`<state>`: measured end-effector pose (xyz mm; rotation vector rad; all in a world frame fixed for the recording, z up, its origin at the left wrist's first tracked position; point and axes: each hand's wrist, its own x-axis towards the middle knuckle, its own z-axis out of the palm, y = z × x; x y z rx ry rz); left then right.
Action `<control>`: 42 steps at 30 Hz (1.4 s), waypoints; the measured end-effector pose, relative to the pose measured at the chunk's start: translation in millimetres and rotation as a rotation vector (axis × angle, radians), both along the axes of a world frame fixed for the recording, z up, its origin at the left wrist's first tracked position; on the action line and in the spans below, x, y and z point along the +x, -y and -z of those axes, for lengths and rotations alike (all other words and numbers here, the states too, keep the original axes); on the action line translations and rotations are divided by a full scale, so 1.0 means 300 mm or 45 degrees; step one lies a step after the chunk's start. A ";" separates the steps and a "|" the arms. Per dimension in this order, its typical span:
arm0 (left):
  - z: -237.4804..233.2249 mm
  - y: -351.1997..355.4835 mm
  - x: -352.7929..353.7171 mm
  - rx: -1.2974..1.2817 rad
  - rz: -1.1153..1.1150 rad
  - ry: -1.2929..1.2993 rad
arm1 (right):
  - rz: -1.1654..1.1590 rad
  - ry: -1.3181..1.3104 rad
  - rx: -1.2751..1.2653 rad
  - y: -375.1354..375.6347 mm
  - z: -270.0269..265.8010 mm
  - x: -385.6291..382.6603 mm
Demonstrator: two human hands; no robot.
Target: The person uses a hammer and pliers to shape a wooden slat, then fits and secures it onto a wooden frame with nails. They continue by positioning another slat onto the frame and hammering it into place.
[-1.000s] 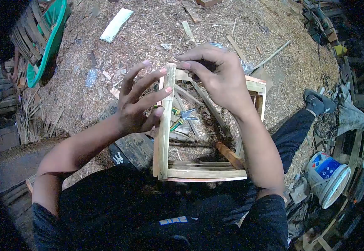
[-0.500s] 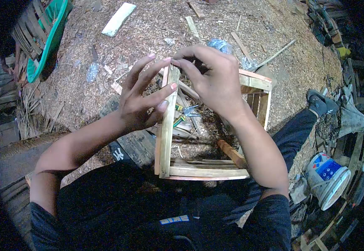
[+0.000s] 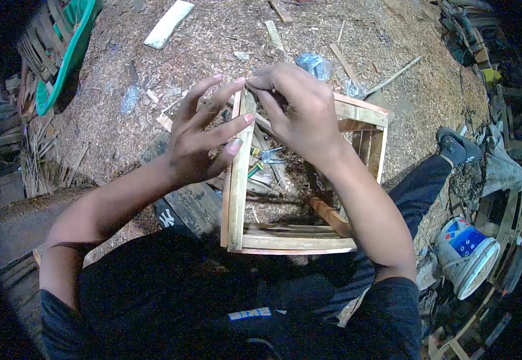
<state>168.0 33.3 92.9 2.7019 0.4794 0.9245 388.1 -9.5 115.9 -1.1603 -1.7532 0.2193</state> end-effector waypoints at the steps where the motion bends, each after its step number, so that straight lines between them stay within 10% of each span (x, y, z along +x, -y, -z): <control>1: -0.005 -0.002 -0.001 0.016 -0.006 -0.012 | -0.018 0.019 0.029 -0.001 0.002 0.001; 21: -0.099 -0.099 0.090 -0.547 -0.020 0.242 | -0.088 0.019 0.084 -0.013 0.002 0.012; 42: -0.095 -0.165 0.122 -0.215 0.149 0.332 | -0.067 -0.015 0.164 -0.007 -0.012 0.015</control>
